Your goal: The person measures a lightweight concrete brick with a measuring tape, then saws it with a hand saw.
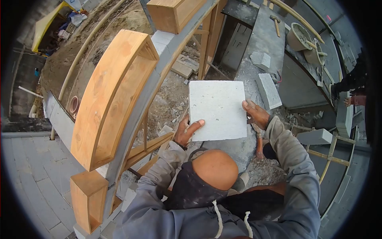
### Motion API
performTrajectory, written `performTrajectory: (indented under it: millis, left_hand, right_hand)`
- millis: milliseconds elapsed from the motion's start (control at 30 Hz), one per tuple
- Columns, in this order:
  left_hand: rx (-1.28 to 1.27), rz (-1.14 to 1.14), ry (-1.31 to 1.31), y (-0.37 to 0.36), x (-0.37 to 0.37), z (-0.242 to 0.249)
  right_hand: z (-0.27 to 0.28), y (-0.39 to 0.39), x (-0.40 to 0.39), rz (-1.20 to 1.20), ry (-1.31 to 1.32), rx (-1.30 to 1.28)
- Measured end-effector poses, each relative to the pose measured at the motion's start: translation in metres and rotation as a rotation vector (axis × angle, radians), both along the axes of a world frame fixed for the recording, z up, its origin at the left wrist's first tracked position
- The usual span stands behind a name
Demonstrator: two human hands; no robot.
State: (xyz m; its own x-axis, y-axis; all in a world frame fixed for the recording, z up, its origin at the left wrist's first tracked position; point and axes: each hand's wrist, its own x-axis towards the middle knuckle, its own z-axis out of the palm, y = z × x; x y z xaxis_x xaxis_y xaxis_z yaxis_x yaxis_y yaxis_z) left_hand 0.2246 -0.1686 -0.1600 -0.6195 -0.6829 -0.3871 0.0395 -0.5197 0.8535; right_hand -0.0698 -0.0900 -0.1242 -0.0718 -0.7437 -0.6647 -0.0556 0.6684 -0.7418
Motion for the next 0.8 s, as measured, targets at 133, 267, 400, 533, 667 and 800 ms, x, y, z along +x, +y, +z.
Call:
performTrajectory:
  millis: [133,267,400,533,667,800]
  left_hand:
    - [-0.073,0.088,0.016,-0.010,-0.017,-0.005]
    - [-0.099,0.001,0.031,-0.017,-0.038,0.018]
    - [-0.024,-0.034,0.048,-0.016,-0.041,-0.009]
    - [0.177,-0.072,-0.064,0.025,-0.040,-0.037]
    - [0.327,-0.149,-0.195,0.062,-0.030,-0.077]
    - [0.311,-0.451,-0.266,0.065,-0.032,-0.095]
  right_hand:
    - [0.009,-0.015,0.008,-0.078,0.007,-0.068]
    - [0.027,-0.030,-0.004,-0.134,0.044,-0.049]
    - [-0.008,-0.012,-0.015,-0.212,-0.081,-0.166]
    - [-0.077,0.038,-0.018,-0.214,-0.070,-0.091]
    - [-0.133,0.078,-0.027,-0.155,-0.060,0.047]
    - [-0.084,0.051,-0.081,0.340,0.234,0.118]
